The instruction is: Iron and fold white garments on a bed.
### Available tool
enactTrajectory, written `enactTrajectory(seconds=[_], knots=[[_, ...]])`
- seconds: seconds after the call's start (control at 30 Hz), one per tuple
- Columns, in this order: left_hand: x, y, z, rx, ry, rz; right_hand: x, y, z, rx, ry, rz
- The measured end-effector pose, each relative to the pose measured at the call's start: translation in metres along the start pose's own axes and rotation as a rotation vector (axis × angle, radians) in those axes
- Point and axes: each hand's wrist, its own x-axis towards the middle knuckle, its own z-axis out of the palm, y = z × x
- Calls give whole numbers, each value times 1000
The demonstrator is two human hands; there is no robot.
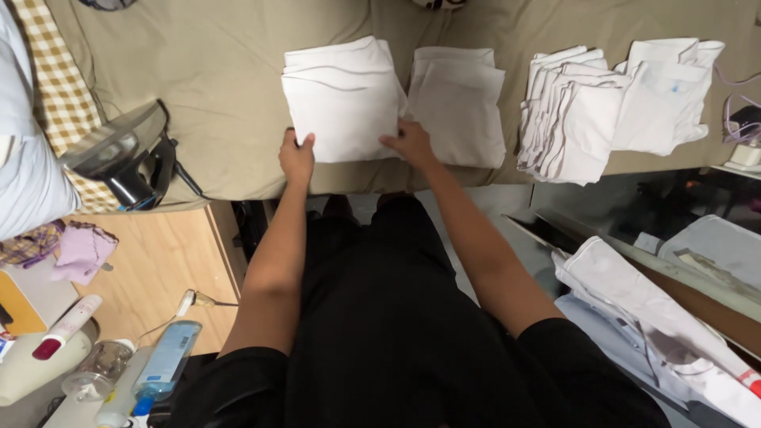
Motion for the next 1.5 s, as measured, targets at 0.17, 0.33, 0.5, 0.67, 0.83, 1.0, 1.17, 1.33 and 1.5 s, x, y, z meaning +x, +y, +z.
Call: enactTrajectory(seconds=[0.17, 0.33, 0.5, 0.67, 0.83, 1.0, 1.17, 1.33, 1.5], knots=[[-13, 57, -35, 114, 135, 179, -10, -36, 22, -378, 121, -105], [-37, 50, -81, 288, 147, 209, -45, -22, 66, 93, -25, 79], [-31, -5, -76, 482, 146, 368, -48, 19, 93, 164, -200, 113], [13, -3, -64, 167, 203, 468, -24, -17, 85, 525, -173, 420], [28, 12, -58, -9, 177, 127, -15, -48, 74, 471, 167, 69], [18, 39, -57, 9, 210, 123, -2, -47, 69, 390, 247, 82], [-14, 63, -46, 560, 350, 539, 19, -10, 73, 403, 231, 181], [-53, 110, -15, 852, -469, 596, -2, -52, 14, 256, 338, 184], [-63, 167, 37, 656, -209, 749, -51, -55, -162, 480, 877, 141]])
